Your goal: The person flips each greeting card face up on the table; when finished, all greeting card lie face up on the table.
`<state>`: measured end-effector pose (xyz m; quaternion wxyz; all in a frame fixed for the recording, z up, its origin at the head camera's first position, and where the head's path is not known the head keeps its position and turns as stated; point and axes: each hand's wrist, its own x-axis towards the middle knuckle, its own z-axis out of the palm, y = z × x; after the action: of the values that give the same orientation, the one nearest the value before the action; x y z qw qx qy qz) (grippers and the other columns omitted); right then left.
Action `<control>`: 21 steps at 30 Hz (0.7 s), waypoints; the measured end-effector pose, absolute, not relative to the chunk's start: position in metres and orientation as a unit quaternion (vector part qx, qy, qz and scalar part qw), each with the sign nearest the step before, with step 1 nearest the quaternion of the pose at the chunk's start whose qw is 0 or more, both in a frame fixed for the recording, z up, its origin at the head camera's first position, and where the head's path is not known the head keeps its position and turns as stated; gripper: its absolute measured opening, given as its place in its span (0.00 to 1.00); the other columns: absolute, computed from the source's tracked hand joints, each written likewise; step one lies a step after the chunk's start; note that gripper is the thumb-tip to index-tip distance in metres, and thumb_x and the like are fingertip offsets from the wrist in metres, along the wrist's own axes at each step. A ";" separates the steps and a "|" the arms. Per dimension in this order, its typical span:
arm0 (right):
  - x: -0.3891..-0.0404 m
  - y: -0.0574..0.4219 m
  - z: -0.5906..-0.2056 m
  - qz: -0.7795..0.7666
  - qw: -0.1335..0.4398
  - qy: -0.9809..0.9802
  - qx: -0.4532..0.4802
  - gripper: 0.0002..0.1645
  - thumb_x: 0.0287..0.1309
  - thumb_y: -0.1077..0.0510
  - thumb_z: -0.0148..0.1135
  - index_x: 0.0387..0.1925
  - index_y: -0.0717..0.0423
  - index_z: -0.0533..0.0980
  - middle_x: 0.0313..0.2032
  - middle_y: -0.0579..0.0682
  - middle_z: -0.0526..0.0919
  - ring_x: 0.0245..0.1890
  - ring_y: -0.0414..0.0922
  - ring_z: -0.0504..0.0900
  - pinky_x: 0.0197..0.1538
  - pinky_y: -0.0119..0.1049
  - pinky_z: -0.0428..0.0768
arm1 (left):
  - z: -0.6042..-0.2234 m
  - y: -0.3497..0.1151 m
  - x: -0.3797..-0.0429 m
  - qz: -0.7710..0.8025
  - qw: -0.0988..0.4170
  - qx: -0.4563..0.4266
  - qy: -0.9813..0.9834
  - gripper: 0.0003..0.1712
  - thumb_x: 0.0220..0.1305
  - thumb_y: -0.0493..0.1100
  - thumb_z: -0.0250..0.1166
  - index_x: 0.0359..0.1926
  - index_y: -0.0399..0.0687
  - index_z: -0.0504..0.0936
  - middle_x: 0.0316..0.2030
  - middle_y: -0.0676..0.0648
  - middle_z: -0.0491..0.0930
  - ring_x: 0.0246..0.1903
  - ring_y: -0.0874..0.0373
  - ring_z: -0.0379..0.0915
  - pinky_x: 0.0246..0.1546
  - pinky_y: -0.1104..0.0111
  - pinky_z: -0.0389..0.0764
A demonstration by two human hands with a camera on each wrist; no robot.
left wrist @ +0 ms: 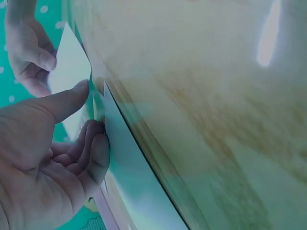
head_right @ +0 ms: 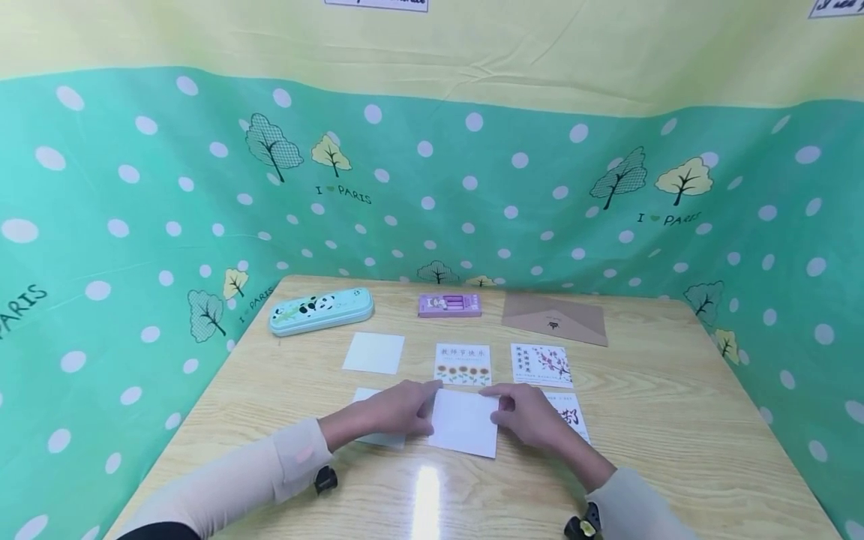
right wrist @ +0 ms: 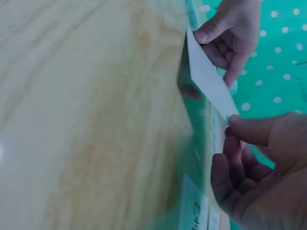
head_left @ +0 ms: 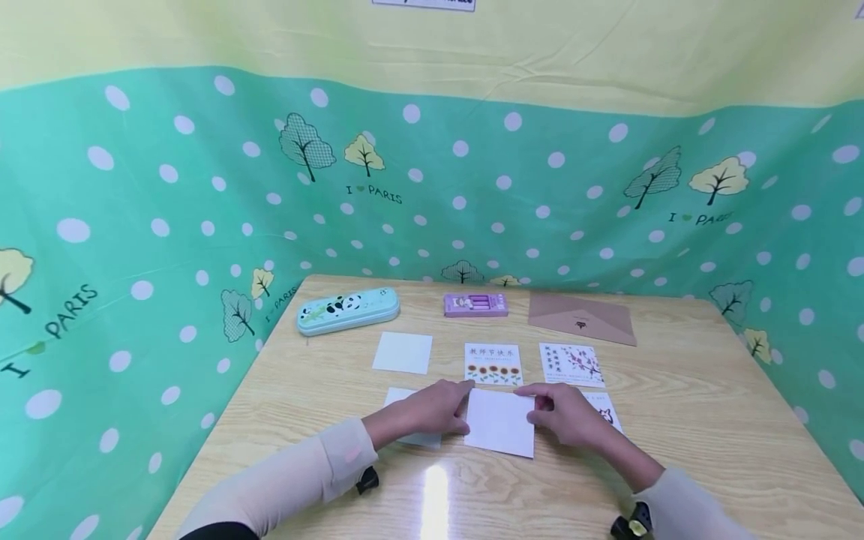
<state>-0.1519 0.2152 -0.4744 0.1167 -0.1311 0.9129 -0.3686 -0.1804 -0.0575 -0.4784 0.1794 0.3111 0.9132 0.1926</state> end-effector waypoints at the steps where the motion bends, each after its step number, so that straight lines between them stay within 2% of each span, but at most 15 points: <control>1: -0.152 0.216 -0.473 -0.371 0.113 0.912 -0.130 0.23 0.60 0.64 0.68 0.58 0.49 0.82 0.30 0.44 0.79 0.28 0.38 0.74 0.30 0.30 0.74 | -0.479 -0.058 -0.182 0.196 0.174 0.310 0.914 0.36 0.61 0.48 0.74 0.66 0.41 0.71 0.21 0.59 0.74 0.19 0.67 0.67 0.23 0.75 0.70; 3: -0.154 0.217 -0.470 -0.377 0.105 0.911 -0.131 0.22 0.59 0.64 0.69 0.56 0.50 0.83 0.30 0.44 0.79 0.28 0.38 0.75 0.31 0.30 0.75 | -0.480 -0.059 -0.186 0.204 0.160 0.314 0.913 0.27 0.62 0.48 0.73 0.57 0.41 0.77 0.21 0.59 0.73 0.19 0.68 0.67 0.23 0.76 0.69; 6: -0.156 0.219 -0.466 -0.386 0.083 0.908 -0.142 0.18 0.58 0.64 0.70 0.51 0.52 0.84 0.31 0.45 0.82 0.30 0.37 0.76 0.32 0.29 0.77 | -0.483 -0.060 -0.191 0.213 0.126 0.337 0.908 0.10 0.65 0.47 0.71 0.36 0.47 0.81 0.20 0.59 0.73 0.19 0.69 0.65 0.23 0.77 0.68; 7: -0.156 0.220 -0.466 -0.391 0.075 0.906 -0.146 0.16 0.58 0.63 0.71 0.49 0.52 0.85 0.31 0.45 0.83 0.30 0.36 0.77 0.33 0.29 0.78 | -0.483 -0.061 -0.193 0.215 0.112 0.347 0.906 0.09 0.66 0.46 0.70 0.31 0.50 0.80 0.21 0.59 0.74 0.20 0.70 0.65 0.23 0.78 0.68; 9: -0.156 0.221 -0.464 -0.396 0.059 0.904 -0.152 0.11 0.59 0.63 0.71 0.44 0.53 0.86 0.33 0.45 0.85 0.31 0.35 0.78 0.33 0.29 0.79 | -0.483 -0.061 -0.195 0.218 0.080 0.364 0.902 0.11 0.68 0.44 0.68 0.27 0.51 0.83 0.23 0.58 0.78 0.22 0.70 0.67 0.25 0.79 0.70; 12: -0.157 0.223 -0.463 -0.405 0.051 0.900 -0.153 0.06 0.59 0.62 0.72 0.38 0.50 0.87 0.34 0.45 0.86 0.31 0.34 0.79 0.33 0.28 0.79 | -0.481 -0.062 -0.196 0.223 0.049 0.374 0.899 0.09 0.70 0.41 0.65 0.33 0.51 0.90 0.30 0.55 0.86 0.25 0.70 0.70 0.28 0.80 0.72; 14: -0.157 0.224 -0.463 -0.407 0.060 0.899 -0.150 0.05 0.59 0.59 0.72 0.37 0.48 0.88 0.34 0.45 0.87 0.31 0.34 0.79 0.33 0.28 0.80 | -0.480 -0.063 -0.196 0.231 0.047 0.370 0.899 0.09 0.70 0.41 0.65 0.40 0.51 0.92 0.37 0.53 0.90 0.27 0.72 0.72 0.29 0.81 0.73; 17: -0.156 0.227 -0.464 -0.420 0.095 0.891 -0.147 0.07 0.63 0.54 0.70 0.41 0.49 0.88 0.35 0.47 0.88 0.31 0.38 0.80 0.33 0.30 0.79 | -0.480 -0.065 -0.196 0.247 0.070 0.358 0.898 0.10 0.71 0.40 0.65 0.47 0.52 0.91 0.43 0.52 0.90 0.22 0.74 0.69 0.24 0.81 0.71; 21: -0.155 0.232 -0.467 -0.440 0.129 0.873 -0.165 0.13 0.70 0.52 0.62 0.44 0.54 0.88 0.36 0.53 0.90 0.32 0.43 0.83 0.34 0.32 0.81 | -0.480 -0.068 -0.196 0.261 0.107 0.349 0.893 0.11 0.70 0.40 0.65 0.49 0.52 0.90 0.45 0.51 0.90 0.15 0.72 0.60 0.19 0.80 0.65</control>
<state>-0.1549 0.2322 -0.4669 0.1289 -0.1647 0.8734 -0.4398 -0.1961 -0.0679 -0.4797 0.1073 0.3494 0.8934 0.2611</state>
